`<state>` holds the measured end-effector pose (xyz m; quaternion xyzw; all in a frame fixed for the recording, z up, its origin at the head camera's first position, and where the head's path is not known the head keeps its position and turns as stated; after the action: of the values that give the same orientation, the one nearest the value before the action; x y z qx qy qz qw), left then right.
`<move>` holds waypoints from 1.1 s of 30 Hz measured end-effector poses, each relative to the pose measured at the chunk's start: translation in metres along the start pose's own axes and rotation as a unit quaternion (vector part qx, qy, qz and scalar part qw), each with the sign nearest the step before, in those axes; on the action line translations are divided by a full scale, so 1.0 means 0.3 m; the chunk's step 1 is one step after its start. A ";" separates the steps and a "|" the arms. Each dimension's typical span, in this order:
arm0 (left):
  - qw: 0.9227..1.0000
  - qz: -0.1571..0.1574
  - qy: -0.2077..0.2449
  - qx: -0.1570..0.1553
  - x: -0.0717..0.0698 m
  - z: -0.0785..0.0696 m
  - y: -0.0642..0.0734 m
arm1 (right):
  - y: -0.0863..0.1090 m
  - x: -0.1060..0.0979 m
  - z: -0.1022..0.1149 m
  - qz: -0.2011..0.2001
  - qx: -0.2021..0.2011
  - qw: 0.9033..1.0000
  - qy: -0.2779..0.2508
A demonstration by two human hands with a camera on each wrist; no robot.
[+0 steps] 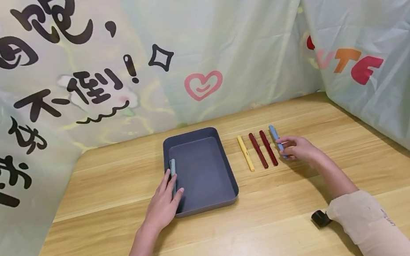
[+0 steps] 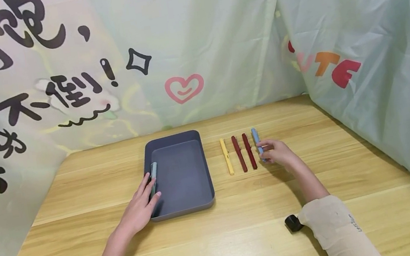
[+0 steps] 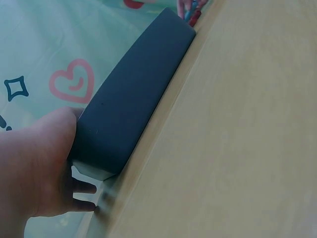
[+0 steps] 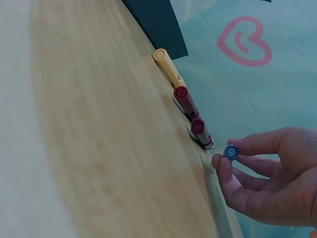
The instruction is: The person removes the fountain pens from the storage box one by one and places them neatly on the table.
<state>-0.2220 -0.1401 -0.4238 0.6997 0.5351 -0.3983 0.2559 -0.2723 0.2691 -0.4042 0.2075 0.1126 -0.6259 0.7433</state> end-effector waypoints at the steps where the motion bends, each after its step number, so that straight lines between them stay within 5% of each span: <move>1: 1.000 0.000 0.000 -0.001 0.000 0.000 0.000 | 0.000 0.000 -0.001 0.000 0.001 1.000 0.000; 33: 1.000 0.003 0.007 -0.006 -0.001 -0.001 0.001 | -0.004 0.000 -0.017 -0.006 0.001 1.000 -0.006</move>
<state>-0.2216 -0.1400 -0.4234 0.7024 0.5370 -0.3897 0.2575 -0.2730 0.2713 -0.4089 0.2042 0.1087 -0.6316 0.7400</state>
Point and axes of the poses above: each hand's wrist, its own y-axis away from the middle knuckle, its own x-axis out of the palm, z = x × y, the point moved 3 cm from there along -y, towards the middle knuckle, and after that the axes turned 3 degrees about y, right-handed, at the moved point
